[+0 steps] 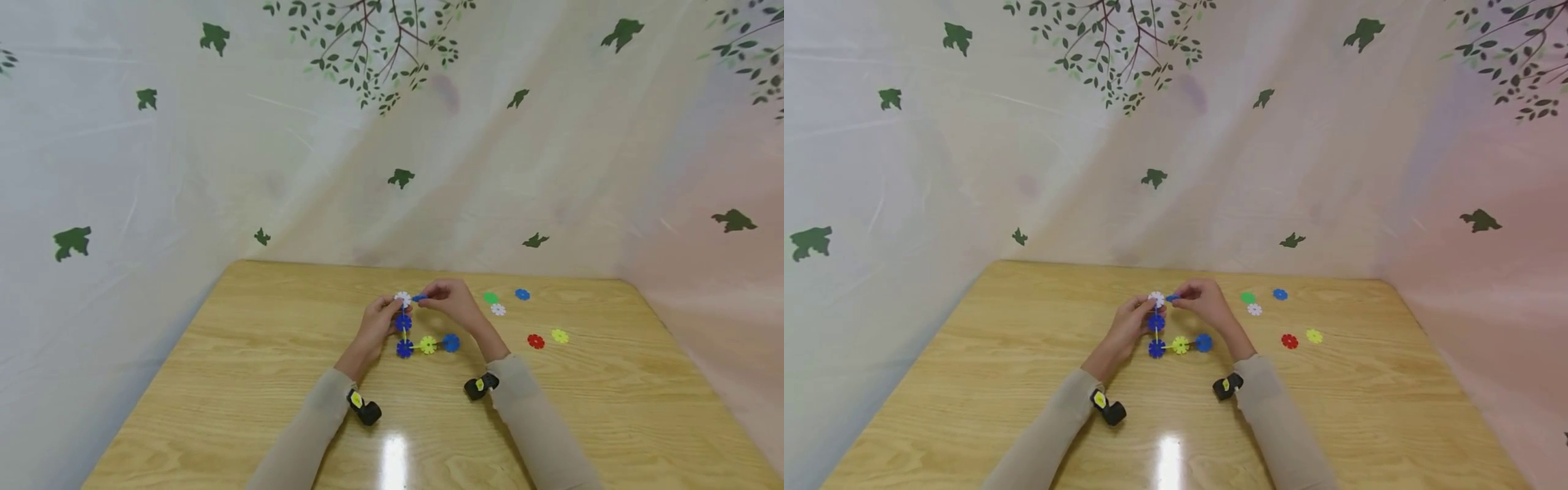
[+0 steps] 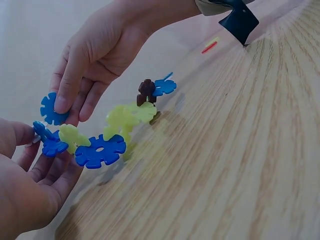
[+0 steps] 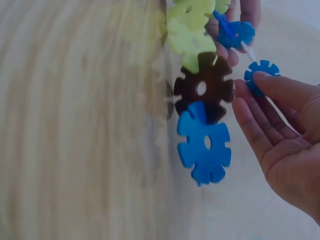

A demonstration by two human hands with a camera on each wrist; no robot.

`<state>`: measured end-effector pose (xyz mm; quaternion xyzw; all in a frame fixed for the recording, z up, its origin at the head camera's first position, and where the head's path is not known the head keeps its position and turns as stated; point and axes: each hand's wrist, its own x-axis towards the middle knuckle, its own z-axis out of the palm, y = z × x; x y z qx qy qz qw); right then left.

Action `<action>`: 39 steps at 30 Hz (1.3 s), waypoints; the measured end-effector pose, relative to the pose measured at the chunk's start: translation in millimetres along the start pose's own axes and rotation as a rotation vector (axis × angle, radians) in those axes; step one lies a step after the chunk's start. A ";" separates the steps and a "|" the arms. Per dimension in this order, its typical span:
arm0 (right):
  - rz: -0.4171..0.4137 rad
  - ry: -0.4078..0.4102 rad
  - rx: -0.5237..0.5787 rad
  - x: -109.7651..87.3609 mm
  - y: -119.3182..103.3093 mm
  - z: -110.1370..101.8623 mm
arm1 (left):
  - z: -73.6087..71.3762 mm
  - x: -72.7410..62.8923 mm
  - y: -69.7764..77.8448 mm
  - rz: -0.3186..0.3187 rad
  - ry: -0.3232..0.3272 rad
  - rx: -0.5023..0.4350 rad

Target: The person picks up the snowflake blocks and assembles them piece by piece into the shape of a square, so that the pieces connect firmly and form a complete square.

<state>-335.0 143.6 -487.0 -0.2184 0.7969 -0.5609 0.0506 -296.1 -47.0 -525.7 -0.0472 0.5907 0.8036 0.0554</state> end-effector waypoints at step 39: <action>-0.050 -0.036 -0.081 -5.8 -12.4 -5.2 | 4.6 -6.5 4.6 0.042 -0.044 0.055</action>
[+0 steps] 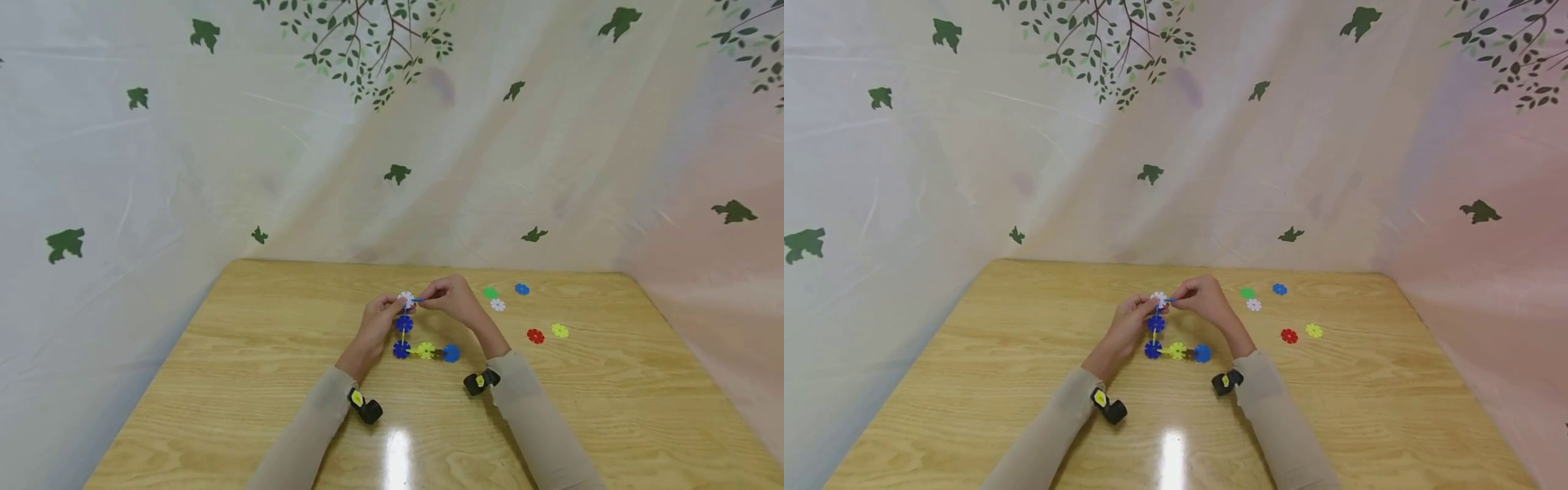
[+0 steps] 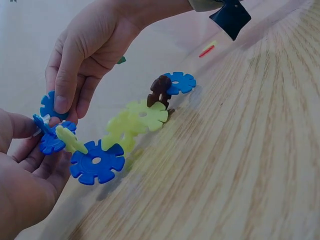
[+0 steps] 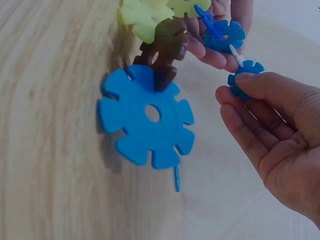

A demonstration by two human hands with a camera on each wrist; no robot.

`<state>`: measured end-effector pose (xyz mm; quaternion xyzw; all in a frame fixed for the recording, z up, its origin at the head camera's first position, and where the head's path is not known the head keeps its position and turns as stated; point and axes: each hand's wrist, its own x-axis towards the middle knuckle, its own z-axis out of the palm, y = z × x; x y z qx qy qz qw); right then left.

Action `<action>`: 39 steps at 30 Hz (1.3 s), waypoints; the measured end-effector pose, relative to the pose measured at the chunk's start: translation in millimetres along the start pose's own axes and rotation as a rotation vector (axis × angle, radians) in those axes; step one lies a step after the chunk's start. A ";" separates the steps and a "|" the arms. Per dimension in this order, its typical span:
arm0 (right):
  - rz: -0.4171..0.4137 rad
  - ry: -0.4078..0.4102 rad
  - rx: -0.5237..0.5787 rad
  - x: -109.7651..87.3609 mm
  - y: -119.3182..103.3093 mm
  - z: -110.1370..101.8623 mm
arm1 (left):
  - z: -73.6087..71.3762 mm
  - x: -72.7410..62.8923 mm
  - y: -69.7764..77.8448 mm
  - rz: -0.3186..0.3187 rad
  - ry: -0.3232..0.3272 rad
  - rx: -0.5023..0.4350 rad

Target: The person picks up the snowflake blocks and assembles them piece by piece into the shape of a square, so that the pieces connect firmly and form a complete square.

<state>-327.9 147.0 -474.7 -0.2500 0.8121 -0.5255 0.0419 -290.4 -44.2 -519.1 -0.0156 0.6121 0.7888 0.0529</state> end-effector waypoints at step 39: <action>0.173 -0.138 -0.255 -11.5 12.1 -90.2 | -0.2 1.3 -0.3 -0.067 -0.039 0.038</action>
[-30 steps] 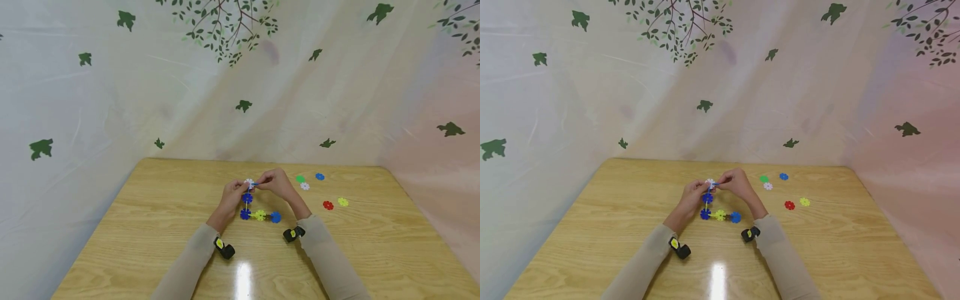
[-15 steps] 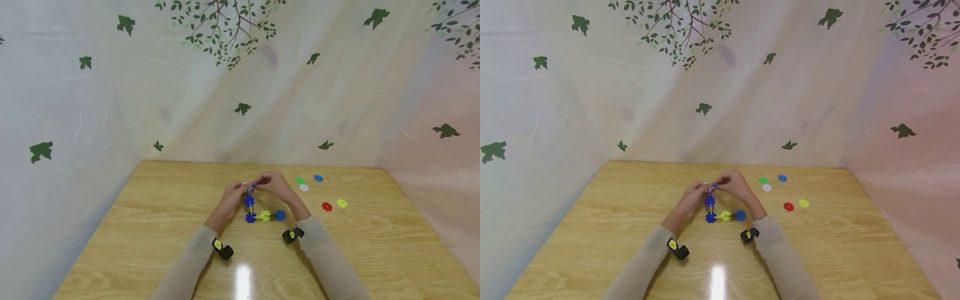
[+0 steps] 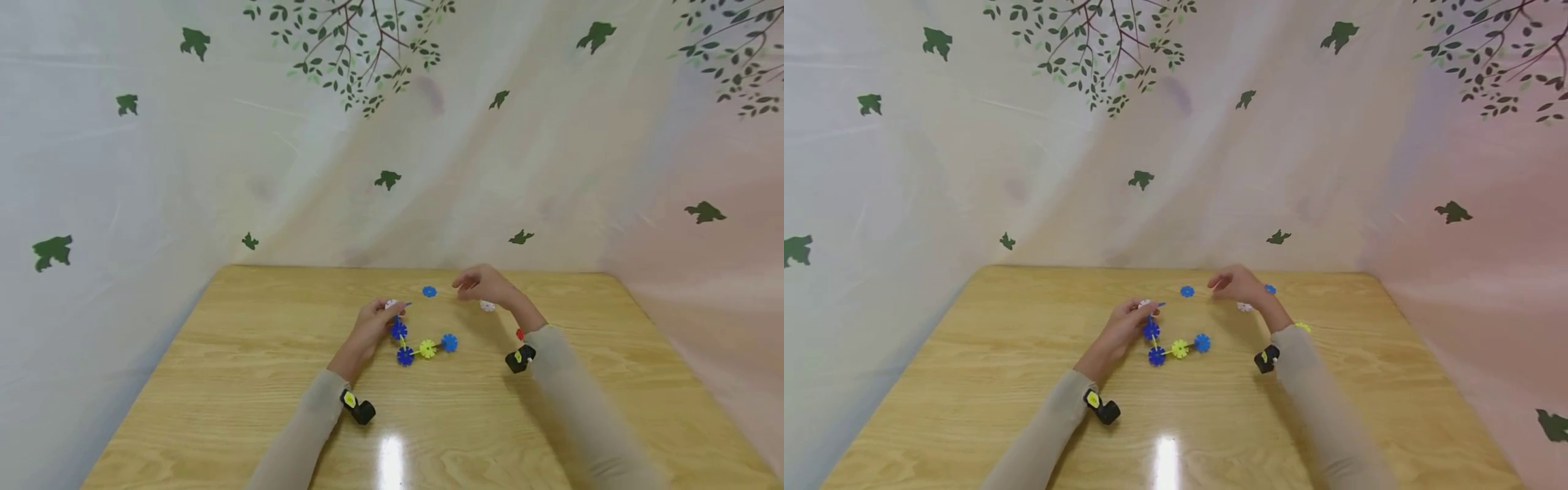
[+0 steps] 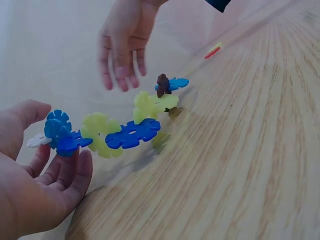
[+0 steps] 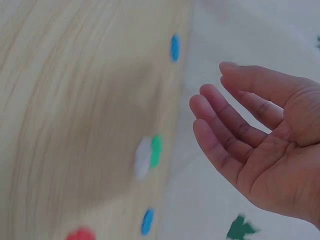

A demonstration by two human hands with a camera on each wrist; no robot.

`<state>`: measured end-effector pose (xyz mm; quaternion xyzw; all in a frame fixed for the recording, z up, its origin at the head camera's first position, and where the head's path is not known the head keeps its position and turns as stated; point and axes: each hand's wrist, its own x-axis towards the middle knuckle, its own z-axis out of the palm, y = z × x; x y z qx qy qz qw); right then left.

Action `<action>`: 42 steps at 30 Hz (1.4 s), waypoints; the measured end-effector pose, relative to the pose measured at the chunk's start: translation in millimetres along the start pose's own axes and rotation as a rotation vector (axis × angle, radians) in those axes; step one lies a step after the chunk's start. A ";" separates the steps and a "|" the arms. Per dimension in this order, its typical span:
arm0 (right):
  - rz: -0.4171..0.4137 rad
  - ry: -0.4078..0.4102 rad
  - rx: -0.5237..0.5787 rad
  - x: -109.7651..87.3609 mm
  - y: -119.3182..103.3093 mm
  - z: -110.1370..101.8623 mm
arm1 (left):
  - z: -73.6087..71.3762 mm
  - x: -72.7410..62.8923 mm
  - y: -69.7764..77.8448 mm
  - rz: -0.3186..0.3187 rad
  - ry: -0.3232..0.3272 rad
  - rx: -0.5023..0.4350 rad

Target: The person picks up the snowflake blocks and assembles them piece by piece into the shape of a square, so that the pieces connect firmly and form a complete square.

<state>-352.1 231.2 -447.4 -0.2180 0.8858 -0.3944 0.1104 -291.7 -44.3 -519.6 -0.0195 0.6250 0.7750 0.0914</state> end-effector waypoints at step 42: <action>0.240 0.015 -0.006 -12.2 52.0 -10.2 | -6.4 1.3 -2.2 -0.033 0.012 -0.010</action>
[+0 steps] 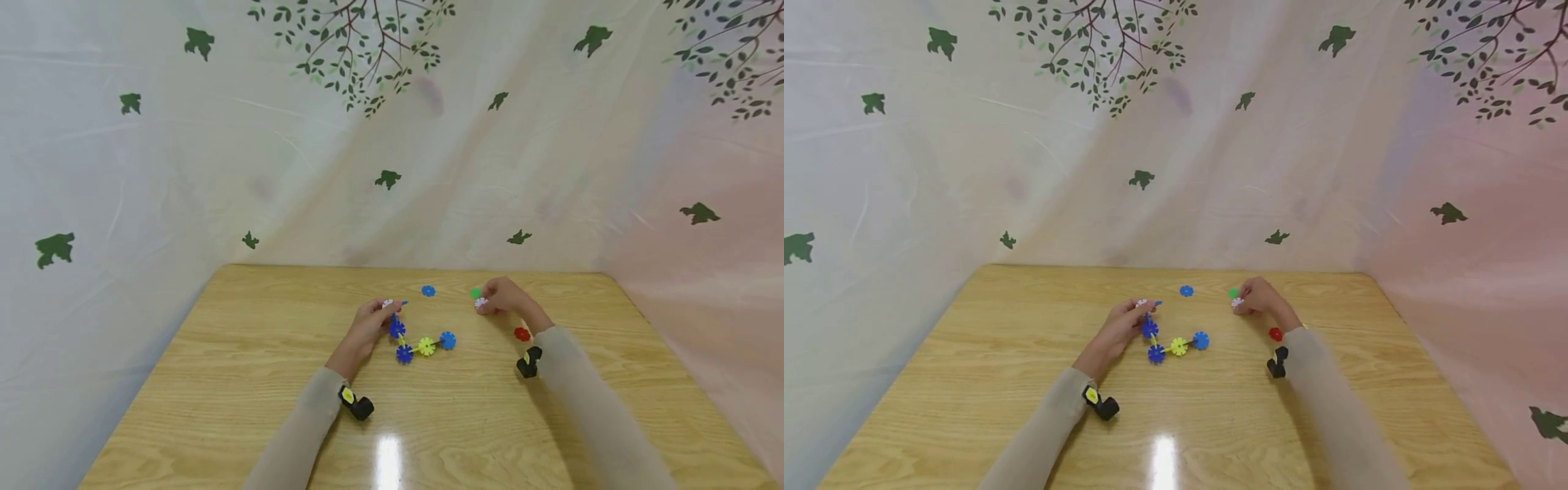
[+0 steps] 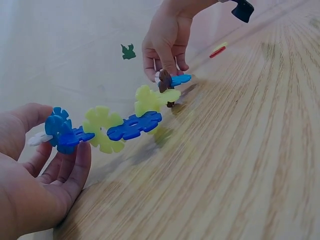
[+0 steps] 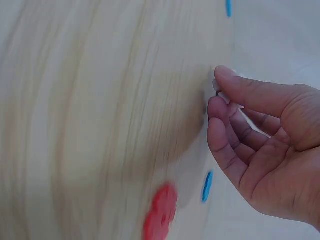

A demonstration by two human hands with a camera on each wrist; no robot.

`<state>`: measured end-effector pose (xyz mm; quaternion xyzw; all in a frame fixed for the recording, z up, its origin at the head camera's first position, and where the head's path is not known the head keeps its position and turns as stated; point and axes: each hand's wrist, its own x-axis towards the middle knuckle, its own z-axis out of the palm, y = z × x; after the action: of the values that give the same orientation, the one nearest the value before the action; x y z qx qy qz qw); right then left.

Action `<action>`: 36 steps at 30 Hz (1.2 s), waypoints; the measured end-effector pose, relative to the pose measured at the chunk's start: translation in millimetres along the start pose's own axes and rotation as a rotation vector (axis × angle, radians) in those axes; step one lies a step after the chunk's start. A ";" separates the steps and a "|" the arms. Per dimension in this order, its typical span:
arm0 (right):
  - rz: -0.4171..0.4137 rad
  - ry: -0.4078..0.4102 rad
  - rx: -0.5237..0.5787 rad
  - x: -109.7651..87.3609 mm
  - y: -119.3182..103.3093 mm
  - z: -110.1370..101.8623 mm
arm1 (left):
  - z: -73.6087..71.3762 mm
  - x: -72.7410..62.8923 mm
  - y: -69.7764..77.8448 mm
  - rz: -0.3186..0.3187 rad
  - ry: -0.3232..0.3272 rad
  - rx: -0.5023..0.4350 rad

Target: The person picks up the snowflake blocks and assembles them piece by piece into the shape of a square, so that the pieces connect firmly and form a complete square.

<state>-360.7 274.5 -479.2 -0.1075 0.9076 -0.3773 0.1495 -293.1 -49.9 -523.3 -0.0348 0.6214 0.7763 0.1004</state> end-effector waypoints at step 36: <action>-0.198 0.009 0.488 13.9 -83.6 95.9 | 0.6 2.8 -4.2 0.030 0.047 -0.062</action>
<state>-333.0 149.8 -486.2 -0.1550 0.7755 -0.5983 0.1294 -295.0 -48.2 -527.7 -0.0470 0.5998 0.7954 0.0731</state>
